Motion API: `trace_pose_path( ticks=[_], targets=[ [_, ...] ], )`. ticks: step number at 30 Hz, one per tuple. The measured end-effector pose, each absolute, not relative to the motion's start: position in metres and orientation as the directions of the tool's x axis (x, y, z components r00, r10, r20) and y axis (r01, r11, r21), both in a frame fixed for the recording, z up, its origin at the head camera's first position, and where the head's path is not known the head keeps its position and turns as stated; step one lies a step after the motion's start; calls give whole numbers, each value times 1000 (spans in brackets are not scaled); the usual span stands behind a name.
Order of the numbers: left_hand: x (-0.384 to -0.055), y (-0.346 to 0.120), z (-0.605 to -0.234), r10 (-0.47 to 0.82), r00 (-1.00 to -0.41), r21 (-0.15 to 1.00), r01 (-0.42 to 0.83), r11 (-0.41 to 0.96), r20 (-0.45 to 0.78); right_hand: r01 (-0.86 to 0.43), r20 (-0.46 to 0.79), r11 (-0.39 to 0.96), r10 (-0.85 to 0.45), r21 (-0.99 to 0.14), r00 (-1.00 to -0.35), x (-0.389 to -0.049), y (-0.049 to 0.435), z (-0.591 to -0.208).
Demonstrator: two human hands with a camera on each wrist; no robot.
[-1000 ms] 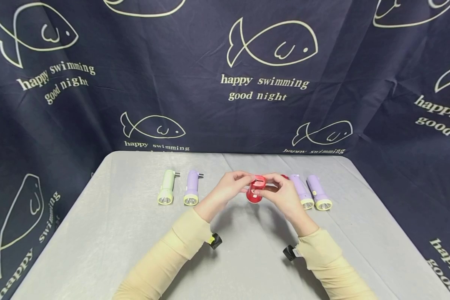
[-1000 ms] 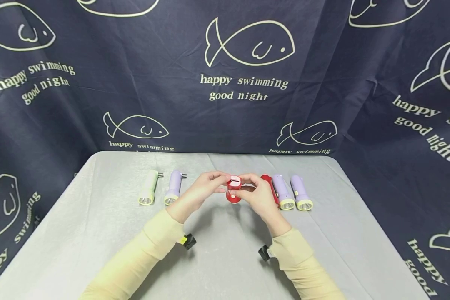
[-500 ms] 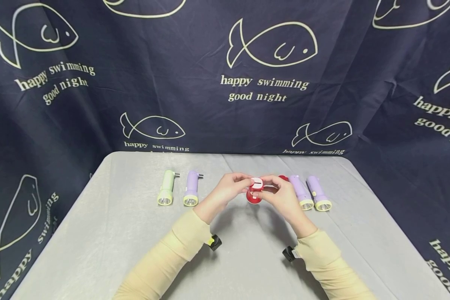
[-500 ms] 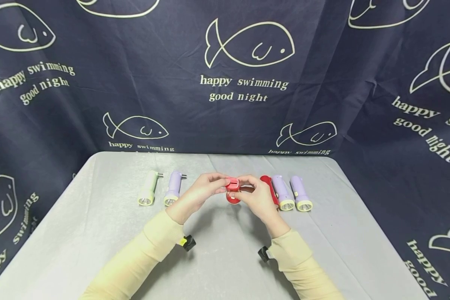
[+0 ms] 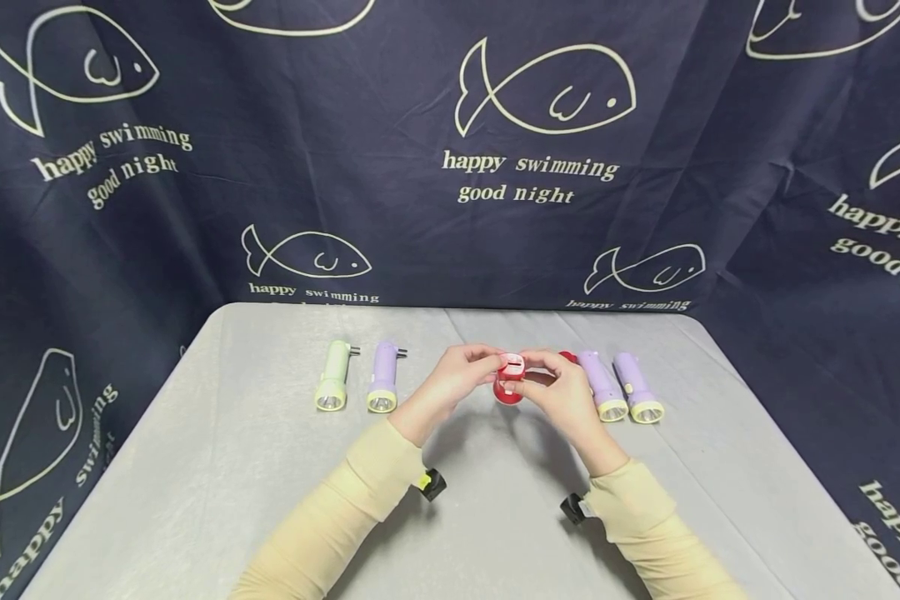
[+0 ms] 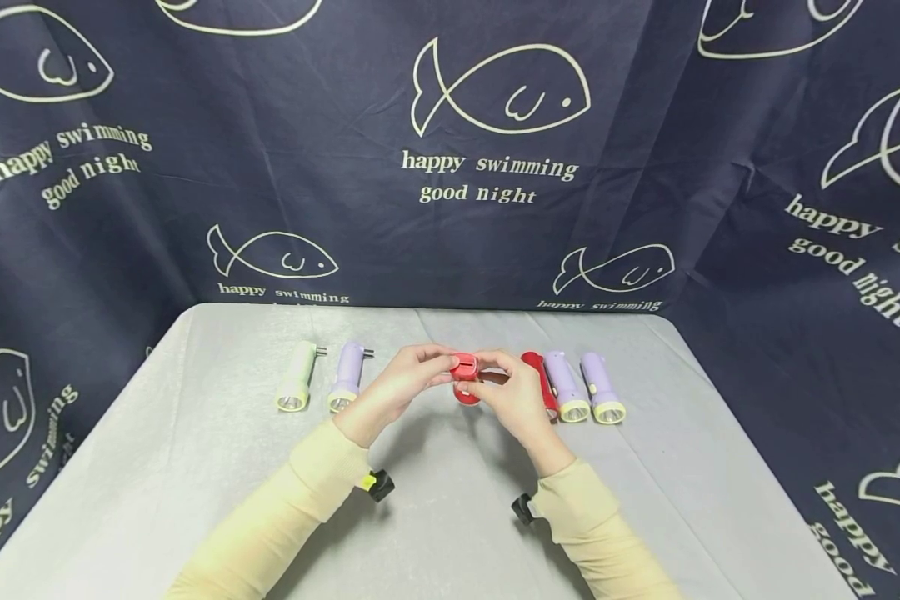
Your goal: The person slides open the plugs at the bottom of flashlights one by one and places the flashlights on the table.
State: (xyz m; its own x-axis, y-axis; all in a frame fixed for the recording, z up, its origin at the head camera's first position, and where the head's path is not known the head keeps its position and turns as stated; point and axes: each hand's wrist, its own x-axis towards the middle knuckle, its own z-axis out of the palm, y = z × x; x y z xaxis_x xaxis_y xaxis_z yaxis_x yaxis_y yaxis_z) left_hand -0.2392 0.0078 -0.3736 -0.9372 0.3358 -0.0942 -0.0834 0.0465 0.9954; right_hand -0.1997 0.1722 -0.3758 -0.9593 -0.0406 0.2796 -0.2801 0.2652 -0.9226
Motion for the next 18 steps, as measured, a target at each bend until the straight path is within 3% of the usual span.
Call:
trace_pose_path(
  ticks=[7,18],
  targets=[
    [-238,7,-376,318,-945,996,-60,58,-76,-335,342,262,-22,-905,-940,-201,170,-379],
    [-236,7,-380,314,-947,998,-56,27,-61,-321,326,261,-26,-910,-945,-200,169,-381]
  ],
)
